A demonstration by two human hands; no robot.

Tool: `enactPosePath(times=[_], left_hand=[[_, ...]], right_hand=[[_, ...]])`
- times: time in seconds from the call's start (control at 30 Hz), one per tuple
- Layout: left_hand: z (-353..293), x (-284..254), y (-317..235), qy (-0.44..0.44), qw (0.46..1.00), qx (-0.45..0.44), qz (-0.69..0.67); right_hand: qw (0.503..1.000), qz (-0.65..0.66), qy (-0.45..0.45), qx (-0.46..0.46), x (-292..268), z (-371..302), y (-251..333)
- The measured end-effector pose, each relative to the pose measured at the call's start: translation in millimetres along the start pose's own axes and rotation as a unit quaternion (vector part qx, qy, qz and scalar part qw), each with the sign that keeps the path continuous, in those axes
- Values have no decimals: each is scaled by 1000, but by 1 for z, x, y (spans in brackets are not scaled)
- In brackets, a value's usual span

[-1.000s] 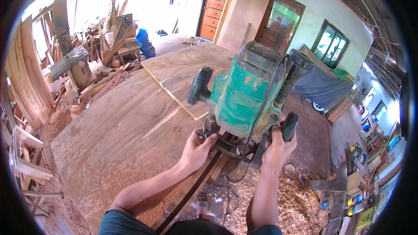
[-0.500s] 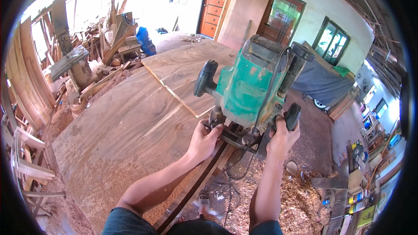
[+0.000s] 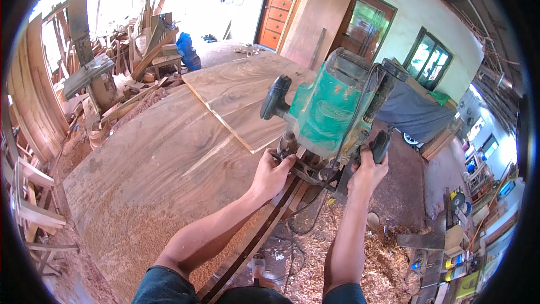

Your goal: The person operates a plunge router to cut along a guided line on a large slab of wood, using both hands to steer the tool and making localized adjustments to the depth and position as they progress.

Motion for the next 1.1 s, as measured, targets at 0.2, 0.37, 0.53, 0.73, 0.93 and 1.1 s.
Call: enactPosePath(times=[0.2, 0.37, 0.53, 0.73, 0.93, 1.1], left_hand=[[8, 1, 2, -5, 999, 44, -17], [10, 1, 3, -12, 999, 39, 9], [16, 3, 3, -5, 999, 27, 39], [25, 6, 3, -14, 999, 29, 43], [30, 11, 2, -3, 998, 13, 56], [34, 13, -2, -5, 999, 19, 41]], right_hand=[[1000, -2, 3, -11, 3, 2, 1], [1000, -24, -11, 6, 1, 3, -3], [1000, 4, 12, -19, 4, 12, -4], [1000, 16, 8, -21, 4, 24, -13], [1000, 13, 14, -25, 6, 33, -15], [1000, 10, 8, -27, 7, 36, -17]])
Point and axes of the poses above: each hand's wrist, its own z-axis towards the middle knuckle, its own x-axis out of the palm, y = z × x, the point moved 10 cm from there along z, towards the middle knuckle, and after that the axes turned 6 degrees about x, right-handed, at the moved point
